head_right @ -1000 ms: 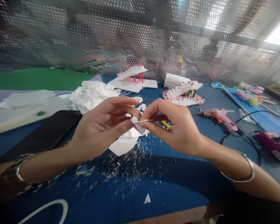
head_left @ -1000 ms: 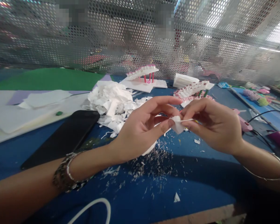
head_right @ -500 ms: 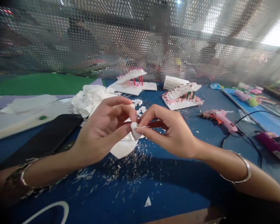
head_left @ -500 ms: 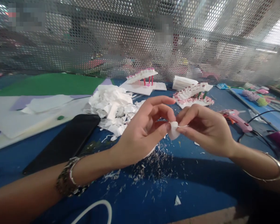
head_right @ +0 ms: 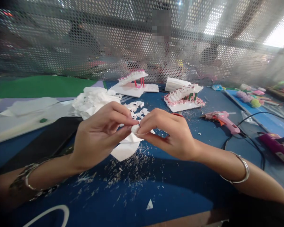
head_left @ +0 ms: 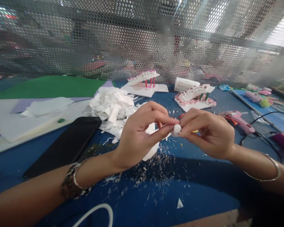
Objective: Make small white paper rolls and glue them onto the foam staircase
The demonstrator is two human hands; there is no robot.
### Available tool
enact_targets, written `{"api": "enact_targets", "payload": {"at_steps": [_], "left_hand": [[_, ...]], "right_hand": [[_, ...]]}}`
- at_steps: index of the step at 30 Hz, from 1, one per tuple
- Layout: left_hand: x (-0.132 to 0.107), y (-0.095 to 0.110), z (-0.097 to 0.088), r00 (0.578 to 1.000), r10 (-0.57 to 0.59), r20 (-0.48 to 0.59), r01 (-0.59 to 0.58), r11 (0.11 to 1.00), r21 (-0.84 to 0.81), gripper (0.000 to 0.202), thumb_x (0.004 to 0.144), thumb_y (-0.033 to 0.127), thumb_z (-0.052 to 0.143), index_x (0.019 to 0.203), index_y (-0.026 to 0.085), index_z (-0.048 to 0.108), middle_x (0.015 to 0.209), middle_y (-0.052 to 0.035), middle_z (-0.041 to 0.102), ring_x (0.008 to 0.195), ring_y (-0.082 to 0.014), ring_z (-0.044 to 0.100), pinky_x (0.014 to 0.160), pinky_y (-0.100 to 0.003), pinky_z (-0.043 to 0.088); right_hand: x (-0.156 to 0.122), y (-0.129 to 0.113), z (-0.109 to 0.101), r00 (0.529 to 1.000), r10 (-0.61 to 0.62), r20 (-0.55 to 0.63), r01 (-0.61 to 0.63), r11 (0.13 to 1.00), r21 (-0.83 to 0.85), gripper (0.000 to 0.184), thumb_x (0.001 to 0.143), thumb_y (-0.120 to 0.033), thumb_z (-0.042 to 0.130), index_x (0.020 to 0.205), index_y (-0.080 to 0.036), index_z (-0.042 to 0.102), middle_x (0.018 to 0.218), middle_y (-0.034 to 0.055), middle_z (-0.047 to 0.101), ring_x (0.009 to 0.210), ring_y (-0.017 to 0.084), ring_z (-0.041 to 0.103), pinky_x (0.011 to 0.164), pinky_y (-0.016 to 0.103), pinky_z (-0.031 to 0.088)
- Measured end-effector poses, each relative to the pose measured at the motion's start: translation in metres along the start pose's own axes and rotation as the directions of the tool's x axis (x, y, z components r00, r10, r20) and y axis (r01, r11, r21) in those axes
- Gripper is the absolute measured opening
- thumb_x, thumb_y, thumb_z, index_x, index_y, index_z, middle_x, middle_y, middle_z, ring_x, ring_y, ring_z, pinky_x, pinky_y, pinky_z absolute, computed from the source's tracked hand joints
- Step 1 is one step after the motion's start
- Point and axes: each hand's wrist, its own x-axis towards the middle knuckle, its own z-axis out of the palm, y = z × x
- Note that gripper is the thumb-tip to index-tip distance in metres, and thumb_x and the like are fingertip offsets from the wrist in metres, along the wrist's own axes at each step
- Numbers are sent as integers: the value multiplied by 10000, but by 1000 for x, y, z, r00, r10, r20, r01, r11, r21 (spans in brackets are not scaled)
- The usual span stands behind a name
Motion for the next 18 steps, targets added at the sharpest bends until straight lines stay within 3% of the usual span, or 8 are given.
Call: {"api": "enact_targets", "payload": {"at_steps": [5, 10, 15, 18], "left_hand": [[0, 4, -2, 987, 149, 60, -156, 976, 152, 215, 777, 93, 549, 892, 254, 634, 869, -6, 620, 771, -127, 569, 698, -262, 484], [5, 5, -6, 947, 275, 169, -303, 936, 177, 175, 755, 130, 593, 905, 210, 635, 876, -44, 634, 786, -135, 590, 716, -254, 493], [8, 3, -12, 924, 299, 240, -348, 915, 202, 162, 771, 152, 593, 907, 231, 628, 880, -39, 644, 776, -133, 596, 706, -248, 497], [8, 4, -12, 944, 260, 205, -306, 922, 239, 141, 765, 151, 595, 870, 240, 627, 864, -20, 643, 763, -130, 593, 709, -254, 500]], "right_hand": [[0, -2, -2, 1000, -24, 8, 24, 996, -81, 82, 748, -77, 599, 765, -144, 555, 724, 33, 615, 699, 98, 573, 619, 239, 487], [-2, 1, -1, 1000, -9, -22, 9, 1000, -15, 109, 724, -93, 640, 742, -137, 543, 721, 32, 616, 673, 88, 572, 604, 228, 482], [-1, 2, -4, 999, 12, 52, -12, 1000, -10, 103, 740, -86, 617, 768, -155, 547, 723, 15, 607, 691, 87, 572, 632, 240, 492], [-2, 4, -5, 999, 27, 45, -26, 999, -22, 103, 750, -84, 602, 803, -157, 552, 738, 17, 610, 705, 91, 580, 638, 240, 497]]}}
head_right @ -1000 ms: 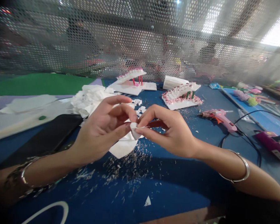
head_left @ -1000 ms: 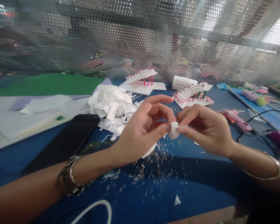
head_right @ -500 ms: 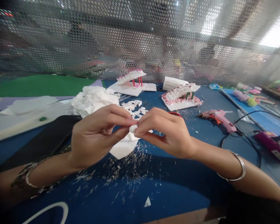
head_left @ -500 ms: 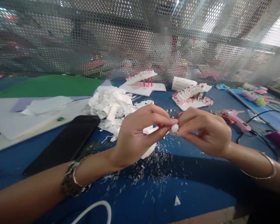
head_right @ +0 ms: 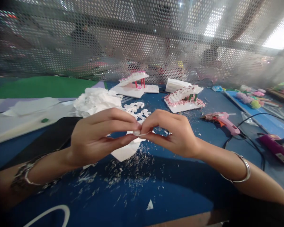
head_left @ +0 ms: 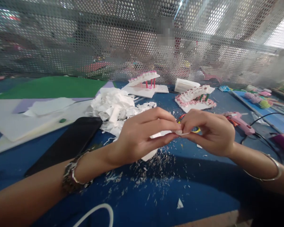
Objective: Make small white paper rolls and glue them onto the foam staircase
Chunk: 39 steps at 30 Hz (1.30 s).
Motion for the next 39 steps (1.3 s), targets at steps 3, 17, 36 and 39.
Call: {"api": "enact_targets", "payload": {"at_steps": [3, 17, 36, 39], "left_hand": [[1, 2, 4, 983, -176, -50, 169, 979, -114, 85, 767, 170, 588, 817, 229, 621, 816, -7, 621, 741, -124, 577, 642, -234, 507], [0, -5, 9, 900, -432, 64, 420, 817, -396, 37, 774, 209, 585, 791, 187, 609, 801, -17, 570, 735, -112, 557, 568, -194, 509], [2, -6, 10, 877, -444, 182, 477, 763, -436, 48, 782, 224, 575, 763, 188, 600, 764, -12, 570, 680, -103, 568, 514, -177, 492], [1, -8, 10, 901, -394, 183, 433, 781, -450, 27, 772, 201, 577, 775, 187, 601, 762, -11, 564, 681, -98, 560, 519, -164, 490]], "right_hand": [[-1, 1, 0, 997, 66, -31, -66, 998, 16, 163, 770, -86, 573, 910, -165, 547, 801, 22, 618, 721, 88, 584, 631, 230, 505], [3, -9, -8, 992, -72, 100, 108, 898, -427, 192, 789, -132, 575, 960, -215, 596, 870, 23, 636, 769, 117, 598, 696, 261, 514], [1, -12, -14, 946, -199, 256, 317, 737, -597, 117, 794, -99, 562, 908, -113, 582, 844, 62, 620, 821, 150, 564, 692, 273, 505], [2, -9, -15, 959, -183, 217, 275, 789, -550, 97, 782, -125, 590, 877, -120, 571, 822, 53, 611, 780, 132, 555, 700, 272, 492]]}}
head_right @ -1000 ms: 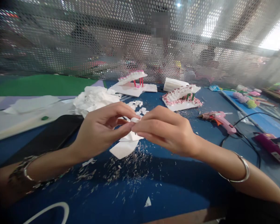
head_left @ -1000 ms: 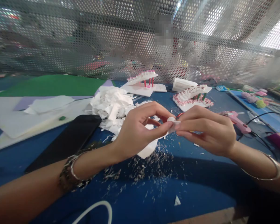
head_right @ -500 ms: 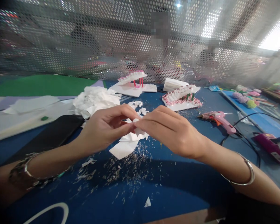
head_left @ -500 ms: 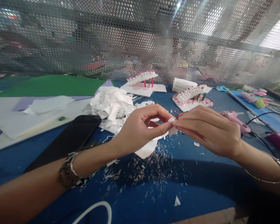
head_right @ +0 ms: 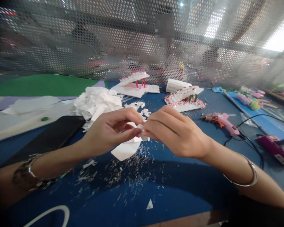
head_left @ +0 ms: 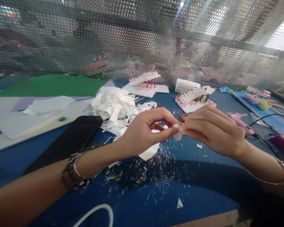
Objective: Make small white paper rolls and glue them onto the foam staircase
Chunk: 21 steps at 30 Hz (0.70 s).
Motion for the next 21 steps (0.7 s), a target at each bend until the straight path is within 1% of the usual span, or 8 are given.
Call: {"api": "enact_targets", "payload": {"at_steps": [4, 6, 9, 13, 15, 17, 21], "left_hand": [[-1, 1, 0, 997, 61, 46, -63, 997, 48, 51, 782, 182, 562, 797, 185, 611, 786, -11, 569, 690, -91, 561, 568, -164, 508], [-2, 2, 1, 996, 83, 29, -85, 993, 82, 82, 797, 169, 546, 828, 190, 619, 816, -12, 579, 712, -91, 567, 589, -164, 516], [-4, 6, 3, 990, 137, -24, -133, 982, 132, 110, 793, 146, 550, 864, 183, 627, 858, -21, 591, 758, -99, 573, 622, -170, 524], [-6, 9, 6, 975, 217, -42, -207, 963, 175, 139, 737, 142, 635, 872, 170, 625, 875, -23, 593, 788, -104, 572, 654, -179, 529], [-7, 9, 6, 969, 240, -53, -224, 952, 206, 112, 756, 131, 616, 861, 172, 621, 862, -17, 597, 785, -96, 569, 647, -172, 520], [-6, 9, 6, 966, 253, -56, -234, 944, 234, 97, 784, 121, 582, 860, 172, 616, 858, -14, 602, 783, -89, 567, 651, -172, 509], [-5, 6, 3, 955, 294, -34, -268, 908, 323, 111, 794, 118, 575, 888, 168, 607, 866, -8, 614, 808, -91, 565, 733, -204, 479]], "right_hand": [[2, 3, 1, 995, 97, 26, -101, 979, 177, 74, 779, -169, 608, 813, -132, 554, 795, 36, 598, 751, 104, 543, 708, 253, 475], [3, 3, 1, 987, 158, 38, -162, 959, 234, 57, 786, -161, 598, 785, -134, 548, 781, 28, 595, 748, 93, 538, 706, 240, 466], [5, 0, 2, 977, 210, 29, -210, 940, 268, 62, 788, -133, 588, 749, -132, 539, 740, 23, 587, 719, 82, 530, 687, 225, 454], [6, -5, 3, 975, 222, -5, -212, 937, 276, 67, 783, -124, 588, 740, -131, 537, 728, 27, 578, 697, 82, 523, 672, 227, 448], [6, -5, 3, 973, 230, -7, -218, 932, 289, 64, 785, -124, 583, 744, -134, 535, 727, 27, 574, 692, 83, 525, 657, 224, 447], [6, -4, 2, 969, 245, 16, -237, 918, 318, 59, 790, -111, 570, 752, -137, 533, 730, 25, 574, 690, 81, 527, 652, 221, 447], [7, -2, 1, 960, 275, 59, -278, 893, 353, 51, 797, -86, 543, 780, -133, 533, 747, 24, 575, 694, 74, 527, 652, 214, 446]]}}
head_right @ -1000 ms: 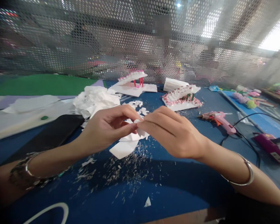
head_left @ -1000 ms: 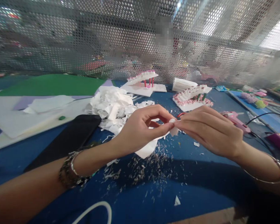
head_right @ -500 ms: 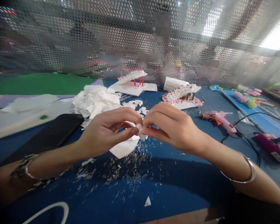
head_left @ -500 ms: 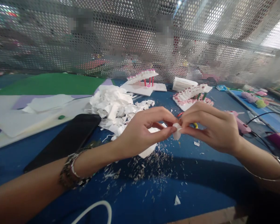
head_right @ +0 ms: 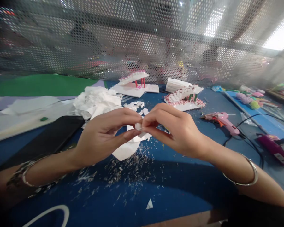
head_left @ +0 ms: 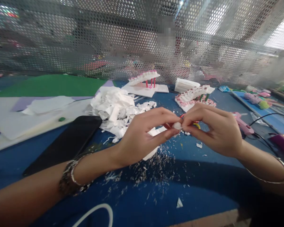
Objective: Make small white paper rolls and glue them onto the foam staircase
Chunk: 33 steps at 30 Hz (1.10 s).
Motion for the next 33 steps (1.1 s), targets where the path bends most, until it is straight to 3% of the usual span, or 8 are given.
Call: {"api": "enact_targets", "payload": {"at_steps": [4, 8, 12, 16, 20, 26, 29, 33], "left_hand": [[-1, -3, 0, 997, 66, -27, -63, 995, 82, 136, 791, 94, 572, 908, 156, 599, 892, -16, 622, 844, -95, 569, 761, -209, 460], [-2, -3, 1, 992, 112, -56, -103, 983, 151, 145, 788, 84, 568, 915, 149, 592, 906, -22, 631, 860, -102, 571, 782, -211, 453], [-5, -5, 2, 994, 78, -71, -74, 995, 69, 279, 810, 129, 552, 1080, 195, 532, 907, -4, 637, 808, -105, 583, 774, -225, 466], [-6, -9, 2, 996, 50, -76, -48, 999, 21, 392, 805, 178, 570, 1177, 254, 473, 860, 3, 645, 745, -125, 575, 718, -256, 470], [-6, -8, 2, 995, 66, -70, -72, 994, -82, 376, 806, 157, 569, 1161, 250, 489, 875, -1, 647, 688, -101, 555, 651, -223, 482], [-5, -3, 1, 998, 62, -29, -66, 982, -180, 322, 769, 134, 613, 1072, 218, 543, 926, -24, 644, 814, -127, 597, 742, -252, 514], [-4, -3, 0, 996, 81, -23, -83, 979, -186, 222, 773, 105, 596, 962, 220, 586, 907, -28, 650, 819, -139, 600, 726, -281, 516], [-4, -3, -1, 996, 81, -28, -85, 981, -173, 232, 770, 86, 592, 939, 245, 579, 893, -19, 653, 821, -144, 602, 742, -306, 513]], "right_hand": [[-1, -2, 3, 997, 76, -20, -76, 997, 15, 60, 777, -85, 552, 762, -138, 530, 730, 13, 563, 671, 66, 516, 636, 203, 445], [-5, -3, 11, 978, 203, -46, -192, 965, 181, 62, 773, -107, 555, 781, -155, 516, 756, 8, 559, 700, 76, 532, 624, 203, 469], [-7, -5, 16, 965, 260, -43, -233, 917, 324, 54, 783, -132, 543, 772, -165, 501, 730, -3, 546, 678, 78, 539, 614, 211, 487], [-7, -6, 17, 971, 232, -62, -199, 922, 332, 63, 773, -131, 554, 758, -159, 499, 724, 6, 558, 670, 86, 549, 600, 224, 481], [-7, -7, 15, 988, 83, -131, -58, 981, 186, 97, 755, -85, 559, 734, -165, 508, 696, 1, 564, 656, 86, 536, 582, 229, 463], [-3, -11, 9, 983, -111, -145, 113, 994, 4, 118, 749, -54, 566, 734, -161, 520, 695, 15, 564, 666, 88, 534, 602, 240, 479], [-3, -12, 9, 984, -112, -142, 111, 994, -12, 138, 741, -41, 570, 742, -164, 507, 691, 10, 569, 654, 82, 541, 596, 227, 482], [-5, -9, 13, 979, -3, -203, 30, 992, 127, 203, 712, -80, 618, 789, -199, 472, 685, -13, 568, 636, 95, 562, 575, 251, 497]]}}
